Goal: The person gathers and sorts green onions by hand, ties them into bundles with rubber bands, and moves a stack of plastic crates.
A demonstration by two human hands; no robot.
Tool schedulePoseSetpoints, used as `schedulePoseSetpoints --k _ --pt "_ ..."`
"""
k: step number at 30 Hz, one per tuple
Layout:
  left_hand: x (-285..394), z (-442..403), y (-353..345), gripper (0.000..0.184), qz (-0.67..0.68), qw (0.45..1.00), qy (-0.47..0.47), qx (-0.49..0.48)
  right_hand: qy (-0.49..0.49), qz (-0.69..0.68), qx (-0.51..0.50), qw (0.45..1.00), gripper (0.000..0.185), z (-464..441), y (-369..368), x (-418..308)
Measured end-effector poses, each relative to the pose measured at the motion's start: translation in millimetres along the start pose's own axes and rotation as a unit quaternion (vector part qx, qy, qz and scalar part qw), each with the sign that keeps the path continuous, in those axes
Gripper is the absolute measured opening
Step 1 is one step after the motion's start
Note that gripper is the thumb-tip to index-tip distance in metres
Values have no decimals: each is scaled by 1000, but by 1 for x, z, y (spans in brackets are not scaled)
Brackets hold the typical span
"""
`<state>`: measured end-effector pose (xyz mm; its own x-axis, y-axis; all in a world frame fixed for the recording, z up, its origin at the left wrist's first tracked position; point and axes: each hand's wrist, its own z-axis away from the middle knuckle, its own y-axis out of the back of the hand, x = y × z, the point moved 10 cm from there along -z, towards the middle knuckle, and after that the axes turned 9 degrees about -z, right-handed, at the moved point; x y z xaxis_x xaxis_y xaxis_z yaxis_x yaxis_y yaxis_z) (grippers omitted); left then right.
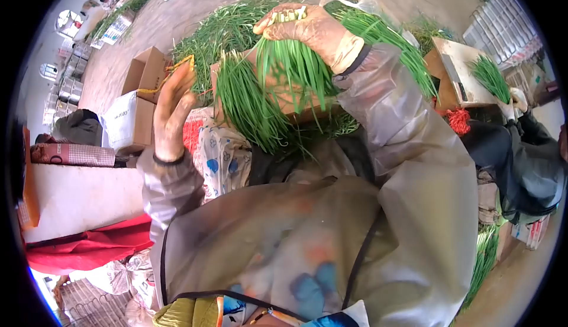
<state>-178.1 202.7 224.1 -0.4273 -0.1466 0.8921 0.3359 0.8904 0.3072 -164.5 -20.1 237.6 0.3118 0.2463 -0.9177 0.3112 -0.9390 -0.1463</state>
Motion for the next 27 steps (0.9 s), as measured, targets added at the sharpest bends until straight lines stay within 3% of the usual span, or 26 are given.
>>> schedulePoseSetpoints --k 3,5,6,7,8,9,10,11,13,14,15,17,20,21,23,24,25,27 --pt "24 -32 -58 64 108 980 1 -168 -95 -59 -10 994 24 -4 -25 23" --pt "17 -46 -91 64 206 953 -88 -202 -119 -111 10 987 25 4 -45 31" --pt "-19 -37 -115 59 377 895 42 -235 -94 -36 21 995 27 3 -41 38" --pt "-47 -22 -140 54 528 792 170 -256 -68 40 32 996 28 3 -37 43" --pt "-60 -13 -152 52 504 795 208 -265 -31 94 21 995 34 4 -41 38" --pt "-68 -3 -163 51 479 797 246 -274 -57 24 53 997 38 6 -39 46" --pt "-73 4 -172 44 485 783 277 -274 -84 129 39 987 37 7 -35 48" --pt "-77 3 -172 38 458 808 263 -261 -112 231 24 966 37 10 -30 49" --pt "-96 17 -175 34 423 813 316 -245 -123 26 49 991 40 4 -6 80" --pt "-96 20 -174 32 420 818 310 -241 -48 169 59 983 43 -4 10 70" --pt "-99 20 -174 32 421 818 312 -237 -43 33 52 997 45 -6 7 69" --pt "-101 18 -176 32 448 807 297 -245 -75 108 -68 989 47 -4 -21 77" --pt "-110 17 -179 28 457 802 300 -244 -25 499 -158 852 48 6 -40 104" --pt "-116 16 -181 28 466 803 292 -232 -133 413 -106 895 46 6 -26 114" --pt "-102 -2 -163 33 450 851 214 -168 -153 208 20 966 43 1 -5 93" --pt "-111 -10 -153 33 421 875 201 -128 -79 163 94 979 39 -2 14 89" --pt "-122 -16 -143 33 390 897 189 -89 -84 98 122 984 37 7 20 92" --pt "-155 -26 -126 28 454 868 201 25 -102 -74 92 988 42 23 -13 121"
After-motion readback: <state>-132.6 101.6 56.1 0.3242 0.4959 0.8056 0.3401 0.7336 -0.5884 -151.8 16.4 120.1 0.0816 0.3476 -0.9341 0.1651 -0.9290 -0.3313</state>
